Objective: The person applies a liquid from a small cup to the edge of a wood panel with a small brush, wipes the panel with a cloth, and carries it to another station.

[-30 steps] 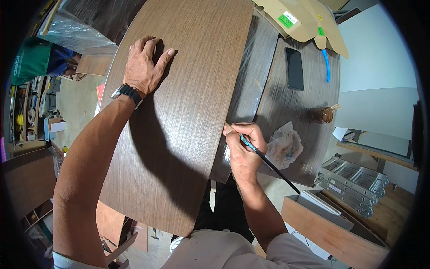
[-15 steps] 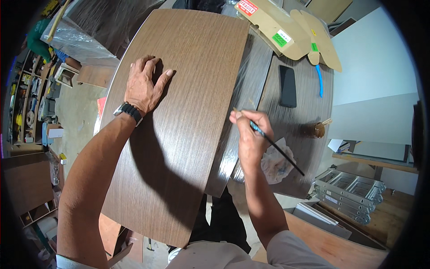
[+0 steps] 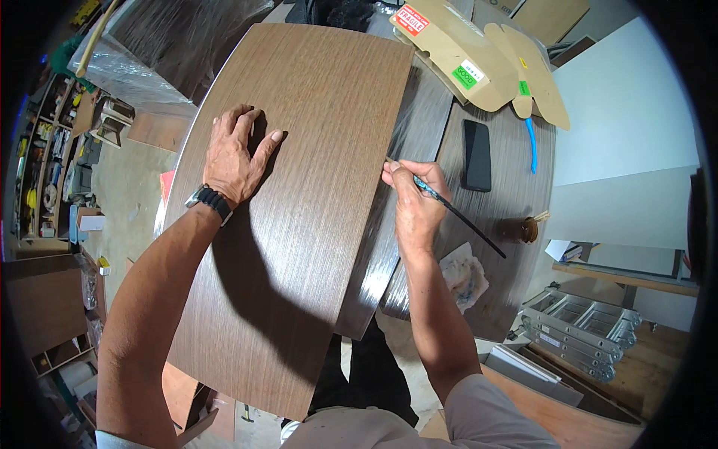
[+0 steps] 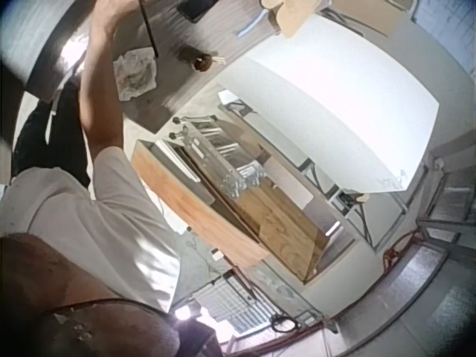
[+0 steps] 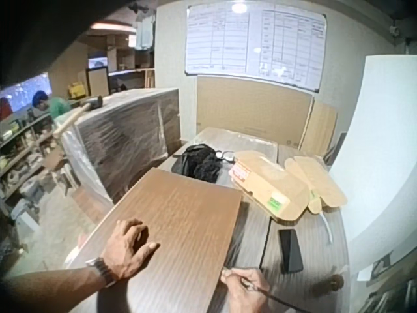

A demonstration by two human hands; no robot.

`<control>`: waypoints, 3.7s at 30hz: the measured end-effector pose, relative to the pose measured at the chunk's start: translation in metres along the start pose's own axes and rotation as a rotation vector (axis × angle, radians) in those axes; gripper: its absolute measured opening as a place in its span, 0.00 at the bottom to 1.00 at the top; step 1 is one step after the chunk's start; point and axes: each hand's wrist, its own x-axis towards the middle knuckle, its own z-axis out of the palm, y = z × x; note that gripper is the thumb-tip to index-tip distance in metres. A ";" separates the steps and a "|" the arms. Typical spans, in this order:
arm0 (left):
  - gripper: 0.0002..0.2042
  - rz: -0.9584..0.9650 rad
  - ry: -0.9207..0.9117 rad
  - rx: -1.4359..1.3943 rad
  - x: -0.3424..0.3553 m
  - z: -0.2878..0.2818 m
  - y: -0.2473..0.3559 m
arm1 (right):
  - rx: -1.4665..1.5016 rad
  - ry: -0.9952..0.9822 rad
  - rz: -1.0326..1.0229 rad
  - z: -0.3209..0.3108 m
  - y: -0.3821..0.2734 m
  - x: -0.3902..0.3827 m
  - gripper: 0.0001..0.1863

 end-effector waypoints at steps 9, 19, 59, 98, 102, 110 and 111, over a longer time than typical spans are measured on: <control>0.32 -0.049 -0.058 -0.025 0.001 -0.004 0.006 | -0.090 -0.024 -0.016 -0.002 -0.001 0.000 0.03; 0.32 -0.014 -0.023 -0.008 0.001 -0.002 0.003 | -0.071 -0.017 -0.011 -0.004 0.000 -0.007 0.04; 0.33 0.051 0.039 0.031 0.002 0.009 -0.008 | -0.233 0.005 -0.137 -0.029 0.003 -0.146 0.07; 0.35 0.036 0.026 0.041 0.002 0.011 -0.009 | -0.334 -0.010 -0.170 -0.031 0.000 -0.156 0.06; 0.34 0.032 0.026 0.046 0.002 0.011 -0.009 | -0.349 0.022 -0.198 -0.030 0.000 -0.159 0.07; 0.34 0.022 0.022 0.041 0.002 0.010 -0.009 | -0.381 0.011 -0.192 -0.033 0.000 -0.164 0.07; 0.34 0.027 0.020 0.038 0.003 0.010 -0.009 | -0.384 0.013 -0.192 -0.033 0.000 -0.165 0.07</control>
